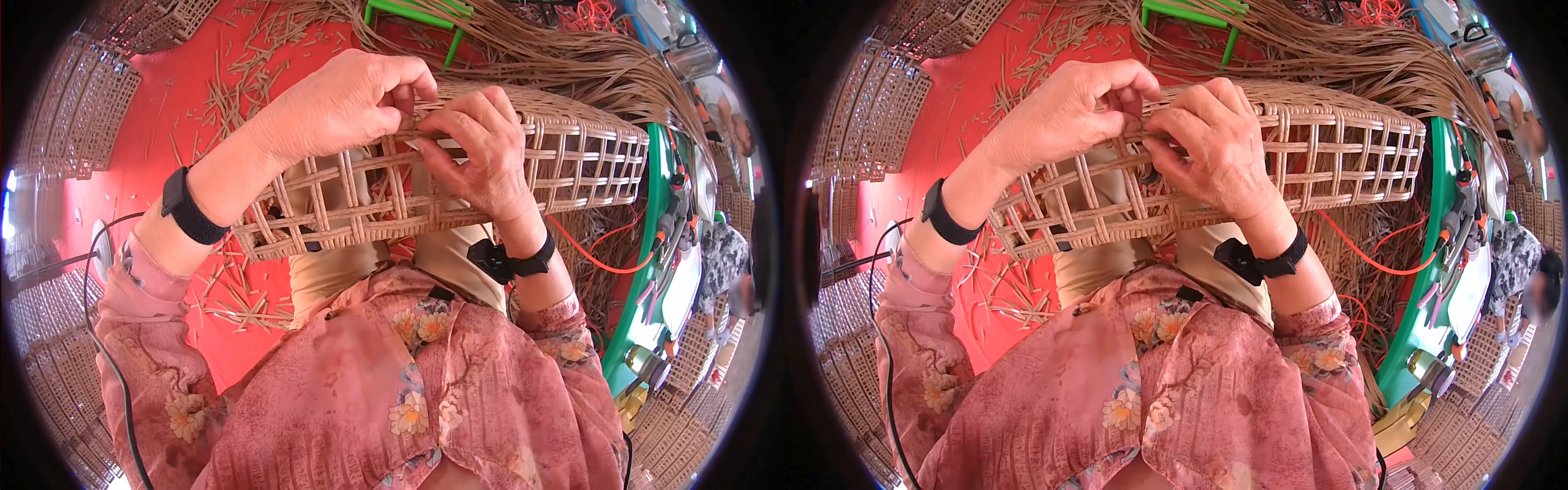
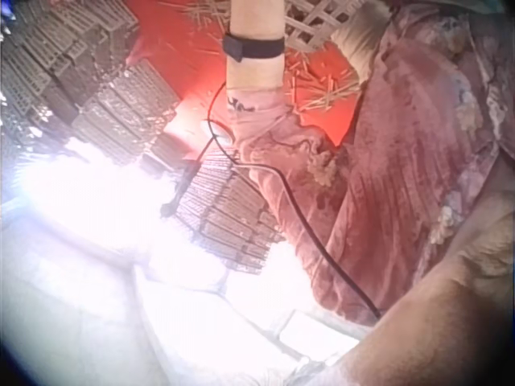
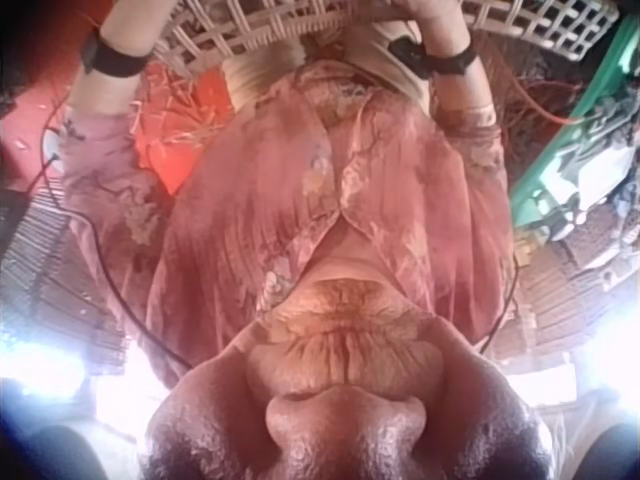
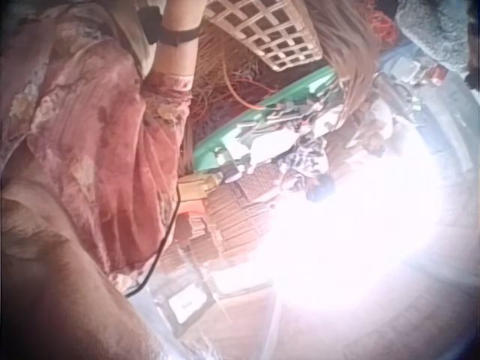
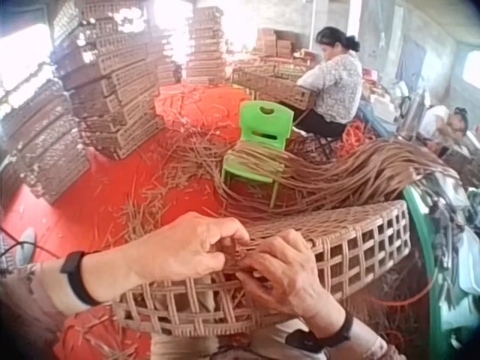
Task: The recorder is assembling a wicker or bamboo furniture piece, using a pneumatic staple gun to attach strips and pliers to trim them.
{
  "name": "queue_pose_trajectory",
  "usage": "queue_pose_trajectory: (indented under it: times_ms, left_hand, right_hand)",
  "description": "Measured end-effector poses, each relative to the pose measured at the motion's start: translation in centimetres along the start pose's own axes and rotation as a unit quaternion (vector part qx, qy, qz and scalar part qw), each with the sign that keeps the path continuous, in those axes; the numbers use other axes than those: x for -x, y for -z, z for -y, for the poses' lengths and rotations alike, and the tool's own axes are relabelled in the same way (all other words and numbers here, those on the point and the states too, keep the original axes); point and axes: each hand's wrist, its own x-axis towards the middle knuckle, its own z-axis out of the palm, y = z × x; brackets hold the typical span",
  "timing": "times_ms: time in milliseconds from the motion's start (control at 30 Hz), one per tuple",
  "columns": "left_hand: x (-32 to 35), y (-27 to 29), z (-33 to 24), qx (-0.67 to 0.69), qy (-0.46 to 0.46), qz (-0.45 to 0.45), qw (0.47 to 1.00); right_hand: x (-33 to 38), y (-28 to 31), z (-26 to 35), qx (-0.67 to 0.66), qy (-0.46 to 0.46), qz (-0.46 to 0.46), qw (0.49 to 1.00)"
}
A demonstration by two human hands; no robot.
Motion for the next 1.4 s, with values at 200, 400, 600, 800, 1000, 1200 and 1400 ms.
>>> queue_pose_trajectory:
  times_ms: [200,400,600,800,1000,1200,1400]
  left_hand:
    - [0.2,0.1,0.1,-0.002,0.006,-0.004,1.0]
    - [0.2,0.3,-0.1,0.006,0.014,0.013,1.0]
    - [0.0,0.4,0.3,0.039,0.033,0.031,0.998]
    - [-0.1,0.7,0.1,0.02,0.025,0.045,0.998]
    - [-0.7,0.9,1.3,0.086,0.025,0.079,0.993]
    - [-1.8,1.4,1.0,0.053,0.041,0.125,0.99]
    - [-1.7,1.4,1.3,0.108,0.084,0.138,0.981]
  right_hand:
    - [0.2,-0.3,-0.2,0.015,0.021,-0.004,1.0]
    - [0.2,-0.3,-0.2,0.01,0.02,0.012,1.0]
    - [0.0,0.1,0.2,-0.005,0.0,0.033,0.999]
    - [0.3,-0.5,0.0,0.006,0.019,0.009,1.0]
    - [0.2,-0.4,0.2,0.0,0.016,0.013,1.0]
    - [0.3,0.0,0.1,-0.01,0.018,0.018,1.0]
    - [4.1,5.1,2.5,-0.406,-0.169,0.209,0.873]
